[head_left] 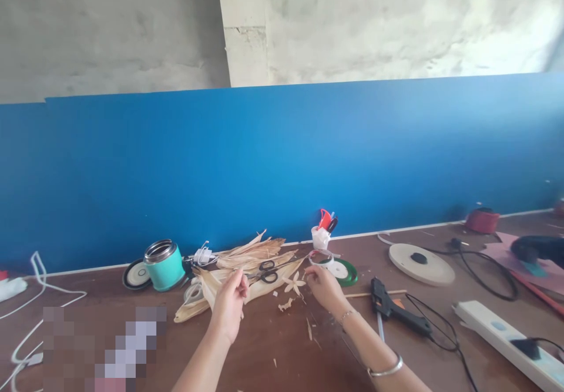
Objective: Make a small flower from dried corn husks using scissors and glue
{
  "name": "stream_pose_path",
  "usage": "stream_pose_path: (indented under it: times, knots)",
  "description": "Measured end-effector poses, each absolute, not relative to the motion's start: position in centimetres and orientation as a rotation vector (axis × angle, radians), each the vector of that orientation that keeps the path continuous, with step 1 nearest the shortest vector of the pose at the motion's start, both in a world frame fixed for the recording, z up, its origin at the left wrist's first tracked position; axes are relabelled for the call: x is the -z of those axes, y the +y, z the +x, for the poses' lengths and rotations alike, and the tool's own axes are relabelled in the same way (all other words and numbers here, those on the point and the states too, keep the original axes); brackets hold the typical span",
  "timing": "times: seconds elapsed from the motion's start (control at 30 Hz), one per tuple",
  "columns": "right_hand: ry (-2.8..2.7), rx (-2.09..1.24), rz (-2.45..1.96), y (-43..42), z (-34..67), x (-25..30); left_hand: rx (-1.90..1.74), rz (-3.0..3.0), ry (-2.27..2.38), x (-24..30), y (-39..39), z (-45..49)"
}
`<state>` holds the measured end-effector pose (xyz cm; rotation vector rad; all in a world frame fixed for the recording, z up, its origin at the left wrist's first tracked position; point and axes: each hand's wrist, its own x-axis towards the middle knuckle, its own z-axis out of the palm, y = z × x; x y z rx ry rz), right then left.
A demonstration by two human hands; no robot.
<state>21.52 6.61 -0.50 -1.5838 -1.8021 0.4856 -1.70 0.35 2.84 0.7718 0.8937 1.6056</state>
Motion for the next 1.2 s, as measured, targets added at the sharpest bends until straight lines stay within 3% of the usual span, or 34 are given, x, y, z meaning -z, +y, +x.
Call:
stream_pose_path:
  times: [0.17, 0.3, 0.4, 0.57, 0.7, 0.93, 1.2]
  knots:
    - [-1.744, -0.502, -1.521, 5.9, 21.5, -1.6, -1.541, 0.981, 1.241, -6.3, 0.9, -4.2]
    - [-1.760, -0.526, -1.493, 5.1, 21.8, -3.5, -1.190, 1.379, 1.643, -7.9, 1.0, -7.3]
    - [-1.945, -0.489, -1.534, 5.1, 21.4, -4.8, -0.828, 1.604, 2.034, -7.2, 0.4, -9.5]
    - [-2.353, -0.365, -1.441, 7.0, 17.0, -5.3, -0.720, 1.532, 2.251, -4.4, -1.1, -10.4]
    - [-2.545, -0.285, -1.357, 8.7, 12.6, -4.0, -0.818, 1.478, 2.301, -2.2, -1.3, -9.2]
    - [-2.664, -0.240, -1.237, 9.5, 11.1, -2.5, -1.426, 1.050, 2.045, 0.8, -0.8, -9.1]
    - [-2.261, -0.584, -1.201, 8.9, 13.4, -4.2, -1.688, 0.752, 1.352, -4.9, -1.2, -6.9]
